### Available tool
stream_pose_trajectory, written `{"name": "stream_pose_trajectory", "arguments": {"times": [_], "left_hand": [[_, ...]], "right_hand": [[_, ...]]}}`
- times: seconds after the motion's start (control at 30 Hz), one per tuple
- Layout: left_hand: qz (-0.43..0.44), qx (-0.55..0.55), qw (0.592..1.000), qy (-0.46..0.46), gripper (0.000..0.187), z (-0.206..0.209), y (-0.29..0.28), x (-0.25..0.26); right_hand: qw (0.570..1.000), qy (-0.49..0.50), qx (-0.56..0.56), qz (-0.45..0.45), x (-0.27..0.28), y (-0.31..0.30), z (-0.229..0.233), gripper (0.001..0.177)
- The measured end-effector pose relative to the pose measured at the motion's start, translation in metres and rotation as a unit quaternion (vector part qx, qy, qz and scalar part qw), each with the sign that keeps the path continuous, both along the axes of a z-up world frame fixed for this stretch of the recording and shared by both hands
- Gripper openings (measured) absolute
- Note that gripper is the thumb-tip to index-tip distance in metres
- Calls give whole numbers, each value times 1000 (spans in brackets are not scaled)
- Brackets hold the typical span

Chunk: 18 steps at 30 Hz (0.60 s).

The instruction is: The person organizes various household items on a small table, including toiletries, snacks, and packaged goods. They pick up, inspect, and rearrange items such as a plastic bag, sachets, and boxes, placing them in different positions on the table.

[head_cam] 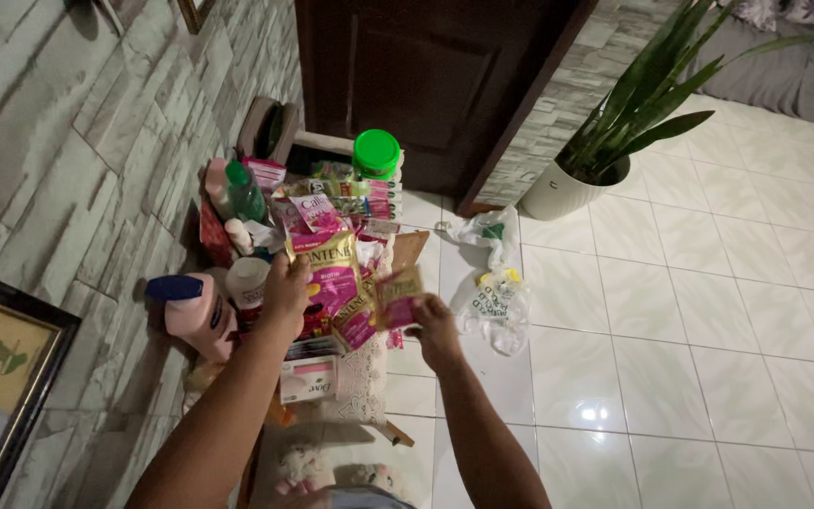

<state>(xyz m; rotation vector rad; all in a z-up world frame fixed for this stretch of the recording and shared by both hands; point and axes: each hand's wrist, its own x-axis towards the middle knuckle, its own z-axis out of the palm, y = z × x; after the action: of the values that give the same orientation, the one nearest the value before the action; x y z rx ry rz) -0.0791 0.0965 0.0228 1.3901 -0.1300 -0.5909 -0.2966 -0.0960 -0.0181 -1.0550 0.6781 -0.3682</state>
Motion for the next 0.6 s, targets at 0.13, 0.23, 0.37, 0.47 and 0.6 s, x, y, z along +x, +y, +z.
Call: {"name": "stream_pose_trajectory", "arguments": {"times": [0.13, 0.23, 0.37, 0.47, 0.6], "left_hand": [[12, 35, 998, 52, 35, 20, -2, -18], [-13, -24, 996, 86, 37, 37, -8, -40], [-29, -138, 988, 67, 41, 50, -8, -55], [-22, -129, 990, 58, 48, 47, -8, -57], [-20, -137, 989, -52, 61, 26, -12, -56]], "right_hand": [[977, -191, 83, 30, 6, 13, 40, 12], [996, -63, -58, 36, 28, 38, 52, 20], [993, 5, -116, -18, 50, 64, 63, 20], [978, 57, -201, -22, 54, 75, 66, 20], [996, 41, -56, 47, 64, 65, 52, 20]]}}
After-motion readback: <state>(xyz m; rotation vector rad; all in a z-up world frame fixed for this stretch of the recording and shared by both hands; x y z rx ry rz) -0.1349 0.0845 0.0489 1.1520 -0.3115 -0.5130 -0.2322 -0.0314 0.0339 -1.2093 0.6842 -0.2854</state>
